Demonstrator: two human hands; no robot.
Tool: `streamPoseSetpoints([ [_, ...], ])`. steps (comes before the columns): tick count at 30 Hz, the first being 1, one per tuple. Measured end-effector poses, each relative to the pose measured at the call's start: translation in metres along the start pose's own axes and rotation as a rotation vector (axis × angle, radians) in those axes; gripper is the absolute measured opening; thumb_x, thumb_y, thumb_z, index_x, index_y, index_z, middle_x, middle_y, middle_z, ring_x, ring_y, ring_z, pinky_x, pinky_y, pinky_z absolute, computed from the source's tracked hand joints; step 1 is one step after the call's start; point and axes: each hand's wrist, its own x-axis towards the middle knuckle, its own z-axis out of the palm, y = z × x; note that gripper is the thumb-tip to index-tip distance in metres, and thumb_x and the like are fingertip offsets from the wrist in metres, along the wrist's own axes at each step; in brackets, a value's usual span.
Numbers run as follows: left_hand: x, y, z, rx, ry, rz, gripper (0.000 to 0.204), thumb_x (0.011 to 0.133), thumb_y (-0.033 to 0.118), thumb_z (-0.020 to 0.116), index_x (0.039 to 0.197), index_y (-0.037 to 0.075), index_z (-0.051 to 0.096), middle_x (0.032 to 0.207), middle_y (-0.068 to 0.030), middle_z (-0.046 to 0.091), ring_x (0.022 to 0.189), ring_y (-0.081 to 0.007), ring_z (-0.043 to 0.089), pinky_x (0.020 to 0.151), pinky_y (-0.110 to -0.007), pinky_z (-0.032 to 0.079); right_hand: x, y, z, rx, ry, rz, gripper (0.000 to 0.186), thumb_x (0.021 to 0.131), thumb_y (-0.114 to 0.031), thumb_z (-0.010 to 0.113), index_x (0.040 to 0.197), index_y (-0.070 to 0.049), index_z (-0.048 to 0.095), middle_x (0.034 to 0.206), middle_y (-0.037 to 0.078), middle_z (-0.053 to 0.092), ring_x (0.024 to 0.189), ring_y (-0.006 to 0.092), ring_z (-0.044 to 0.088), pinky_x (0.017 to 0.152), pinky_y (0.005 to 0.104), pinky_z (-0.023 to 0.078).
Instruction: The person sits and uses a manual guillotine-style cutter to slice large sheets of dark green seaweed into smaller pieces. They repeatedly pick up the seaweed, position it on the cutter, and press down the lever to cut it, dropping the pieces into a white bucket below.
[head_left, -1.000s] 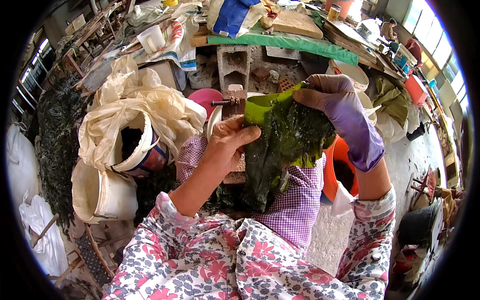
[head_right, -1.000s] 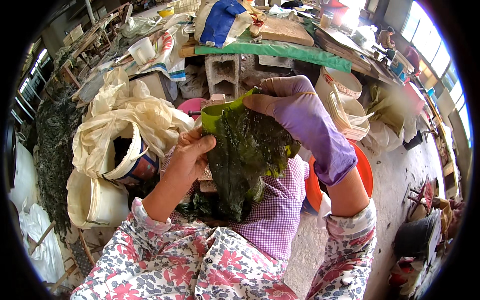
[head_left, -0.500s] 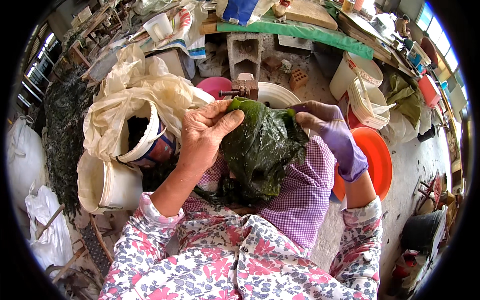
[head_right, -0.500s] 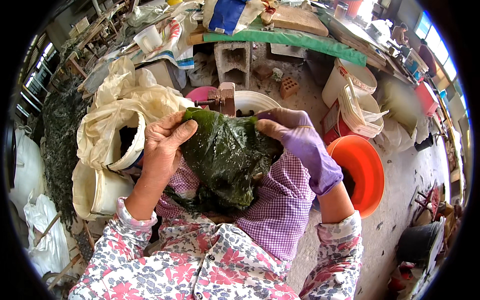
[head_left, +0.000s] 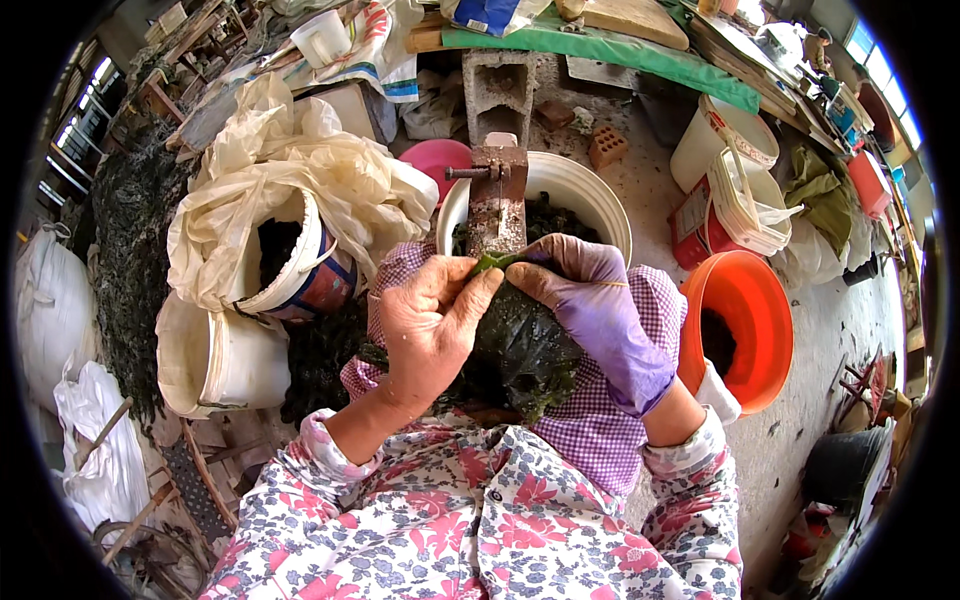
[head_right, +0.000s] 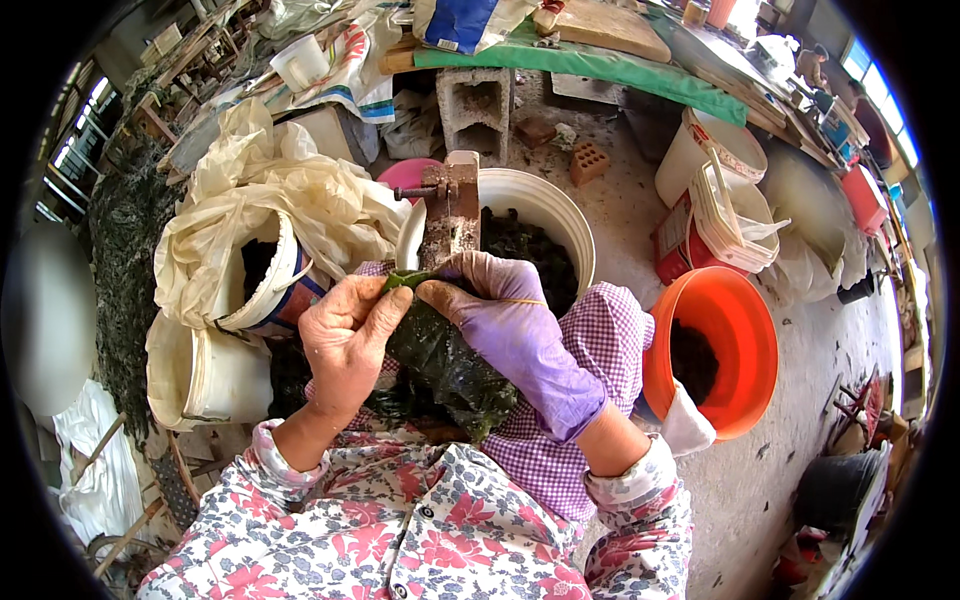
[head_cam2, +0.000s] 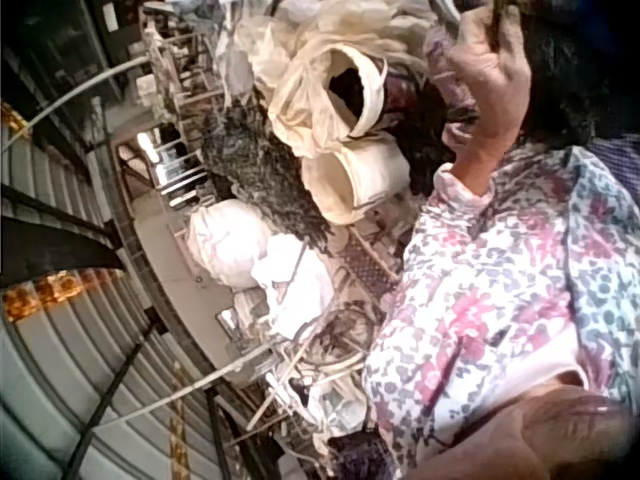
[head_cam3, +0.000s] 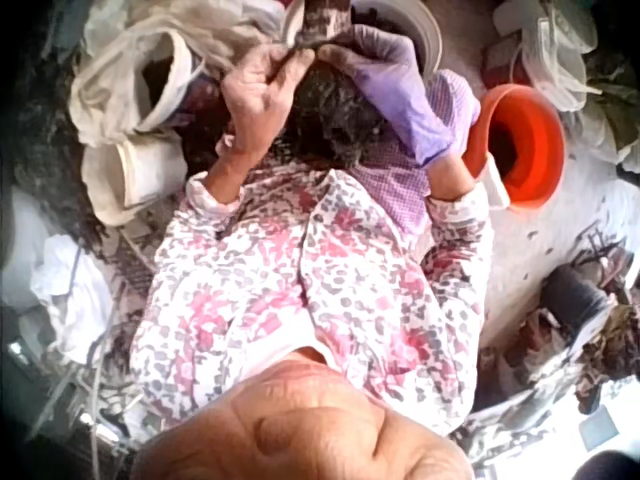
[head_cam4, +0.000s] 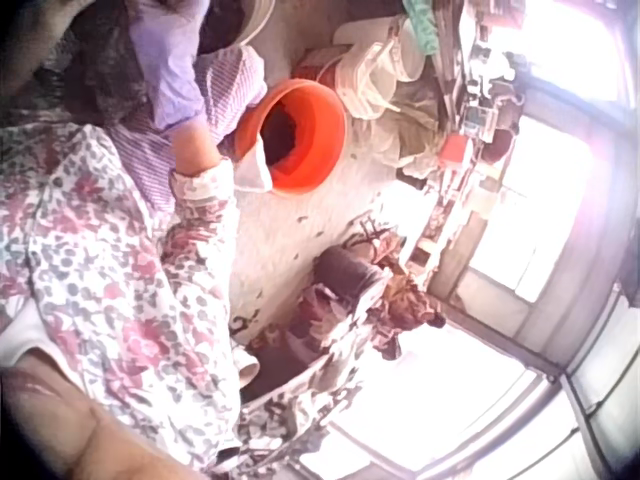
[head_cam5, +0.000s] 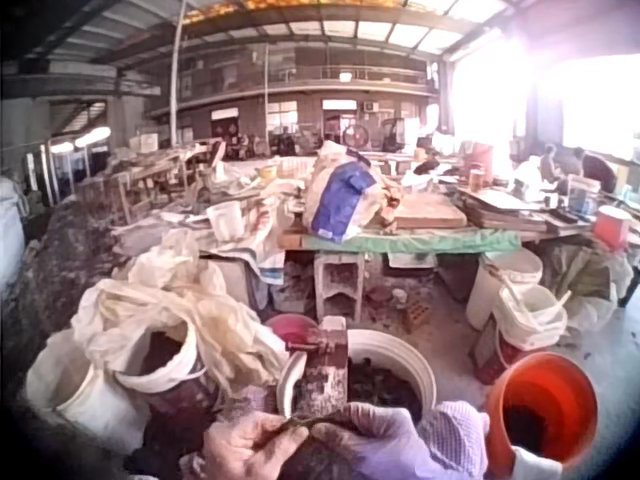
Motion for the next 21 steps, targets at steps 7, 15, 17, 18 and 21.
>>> streamPoseSetpoints([
  [7, -0.013, -0.044, -0.002, 0.041, 0.050, -0.150, 0.011, 0.084, 0.008, 0.062, 0.083, -0.004, 0.060, 0.068, 0.0043, 0.055, 0.061, -0.0005, 0.043, 0.054, -0.014, 0.035, 0.013, 0.044, 0.002, -0.409, 0.169, -0.280, 0.009, 0.074, -0.005, 0.066, 0.081, -0.001, 0.062, 0.062, 0.011, 0.059, 0.054, 0.0122, 0.056, 0.052, 0.0251, 0.044],
  [15, 0.043, -0.107, 0.020, 0.299, 0.121, -0.022, 0.019, 0.086, 0.013, 0.057, 0.075, -0.002, 0.056, 0.050, -0.0052, 0.044, 0.046, -0.0048, 0.037, 0.041, -0.025, 0.032, 0.082, 0.080, -0.014, -0.777, 0.389, -0.495, 0.007, 0.073, -0.010, 0.064, 0.077, -0.006, 0.059, 0.064, 0.015, 0.059, 0.057, 0.0312, 0.060, 0.050, 0.0353, 0.047],
  [17, 0.053, -0.114, 0.025, 0.279, 0.135, 0.005, 0.019, 0.086, 0.013, 0.057, 0.075, -0.002, 0.056, 0.050, -0.0053, 0.045, 0.046, -0.0053, 0.038, 0.041, -0.025, 0.033, 0.093, 0.085, -0.019, -0.844, 0.397, -0.503, 0.007, 0.073, -0.010, 0.063, 0.076, -0.006, 0.058, 0.064, 0.014, 0.059, 0.057, 0.0309, 0.059, 0.050, 0.0355, 0.046],
  [18, 0.055, -0.117, 0.025, 0.319, 0.129, -0.008, 0.019, 0.086, 0.013, 0.057, 0.075, -0.002, 0.056, 0.050, -0.0055, 0.045, 0.046, -0.0056, 0.039, 0.042, -0.025, 0.034, 0.097, 0.086, -0.021, -0.855, 0.400, -0.508, 0.007, 0.073, -0.010, 0.063, 0.076, -0.006, 0.058, 0.063, 0.014, 0.058, 0.057, 0.0309, 0.059, 0.050, 0.0357, 0.046],
  [21, 0.061, -0.121, 0.030, 0.336, 0.140, 0.000, 0.018, 0.086, 0.013, 0.057, 0.076, -0.002, 0.058, 0.051, -0.0056, 0.047, 0.046, -0.0056, 0.040, 0.042, -0.026, 0.034, 0.104, 0.087, -0.024, -0.862, 0.402, -0.526, 0.007, 0.073, -0.010, 0.063, 0.074, -0.006, 0.057, 0.061, 0.014, 0.057, 0.056, 0.0318, 0.058, 0.049, 0.0369, 0.046],
])
